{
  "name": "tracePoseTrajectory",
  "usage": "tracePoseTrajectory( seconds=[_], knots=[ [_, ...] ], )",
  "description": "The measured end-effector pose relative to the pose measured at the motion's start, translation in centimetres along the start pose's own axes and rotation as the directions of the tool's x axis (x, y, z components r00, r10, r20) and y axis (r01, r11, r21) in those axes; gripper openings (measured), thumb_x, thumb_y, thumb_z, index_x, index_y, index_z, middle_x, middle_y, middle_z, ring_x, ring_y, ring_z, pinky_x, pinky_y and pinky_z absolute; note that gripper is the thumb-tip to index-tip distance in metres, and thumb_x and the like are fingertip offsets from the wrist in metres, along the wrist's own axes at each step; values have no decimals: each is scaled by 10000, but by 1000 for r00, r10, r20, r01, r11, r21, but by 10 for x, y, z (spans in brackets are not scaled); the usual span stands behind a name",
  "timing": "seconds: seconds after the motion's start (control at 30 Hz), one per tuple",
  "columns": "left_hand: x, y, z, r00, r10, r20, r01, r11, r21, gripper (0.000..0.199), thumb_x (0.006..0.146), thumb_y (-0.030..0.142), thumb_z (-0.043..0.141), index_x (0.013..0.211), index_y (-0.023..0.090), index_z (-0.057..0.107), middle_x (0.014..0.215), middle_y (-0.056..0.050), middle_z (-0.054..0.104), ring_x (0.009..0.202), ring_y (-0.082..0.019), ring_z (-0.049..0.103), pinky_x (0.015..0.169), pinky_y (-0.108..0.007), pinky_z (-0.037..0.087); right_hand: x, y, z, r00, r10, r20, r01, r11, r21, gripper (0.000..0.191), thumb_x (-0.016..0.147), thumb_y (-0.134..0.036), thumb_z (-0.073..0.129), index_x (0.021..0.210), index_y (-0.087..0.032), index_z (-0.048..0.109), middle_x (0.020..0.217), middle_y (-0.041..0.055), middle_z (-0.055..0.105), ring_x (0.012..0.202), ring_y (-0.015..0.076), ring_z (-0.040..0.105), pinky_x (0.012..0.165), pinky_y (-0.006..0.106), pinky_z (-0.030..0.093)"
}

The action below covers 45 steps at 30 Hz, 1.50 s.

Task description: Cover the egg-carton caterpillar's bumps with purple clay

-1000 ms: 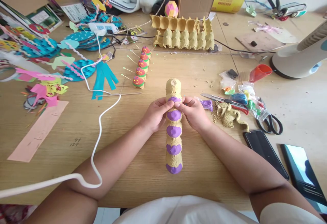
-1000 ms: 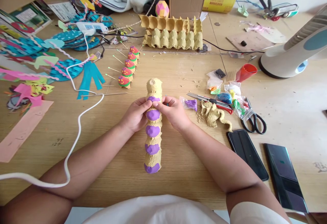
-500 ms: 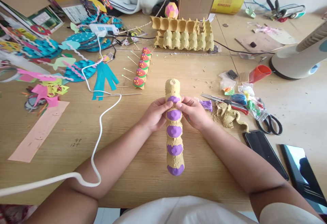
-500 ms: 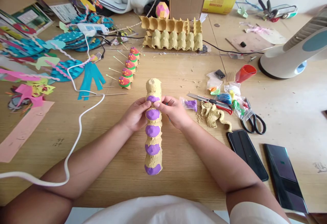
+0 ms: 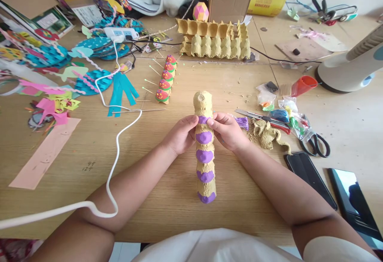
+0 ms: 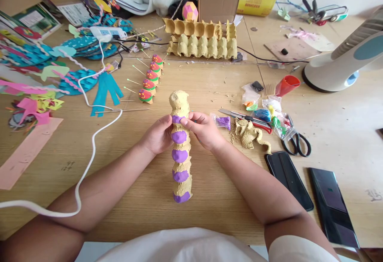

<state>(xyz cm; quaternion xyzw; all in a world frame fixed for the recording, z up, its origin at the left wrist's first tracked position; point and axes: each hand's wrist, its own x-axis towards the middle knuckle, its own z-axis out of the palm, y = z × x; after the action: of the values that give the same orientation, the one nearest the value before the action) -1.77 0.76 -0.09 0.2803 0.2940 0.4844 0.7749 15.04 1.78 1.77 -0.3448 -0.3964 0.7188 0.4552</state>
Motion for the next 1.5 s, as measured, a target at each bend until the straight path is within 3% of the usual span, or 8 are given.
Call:
tracePoseTrajectory(
  seconds=[0.53,0.73,1.0,1.27,1.5],
  knots=[
    [-2,3,6,1000,-22,-18,21,999,-35,462,757,533,917,977,142,804,828,-66,775,700,-179,708,635,-278,568,1,1,-2,999,31,16,-31,999,24,413,591,-459,1027,744,-202,742,758,-19,703,709,124,586,728,291,502],
    [-2,4,5,999,-7,-48,5,999,-37,435,757,529,918,931,147,803,792,-51,769,633,-148,678,597,-266,552,2,-3,-6,992,108,63,-111,992,51,441,589,-487,1024,820,-211,768,790,-6,718,711,132,600,694,269,514],
    [0,-2,3,996,50,-76,-48,999,25,377,767,513,916,878,170,809,822,-67,797,705,-179,727,659,-282,552,1,1,0,999,12,-46,-14,999,-51,419,585,-459,1025,727,-196,731,724,-23,689,684,116,568,715,279,492],
    [-1,-2,2,993,69,-97,-63,996,67,394,777,556,900,887,185,823,833,-69,796,673,-181,702,624,-298,548,2,-1,-6,999,-46,-9,44,983,-180,412,631,-506,996,803,-200,780,792,7,739,720,142,607,720,291,507],
    [0,-4,4,992,66,-112,-61,997,56,387,741,514,937,874,171,817,804,-68,796,705,-189,733,655,-300,554,1,-9,-8,997,-68,-47,42,906,-420,440,645,-550,973,757,-180,763,699,11,701,635,136,553,584,269,414]
  ],
)
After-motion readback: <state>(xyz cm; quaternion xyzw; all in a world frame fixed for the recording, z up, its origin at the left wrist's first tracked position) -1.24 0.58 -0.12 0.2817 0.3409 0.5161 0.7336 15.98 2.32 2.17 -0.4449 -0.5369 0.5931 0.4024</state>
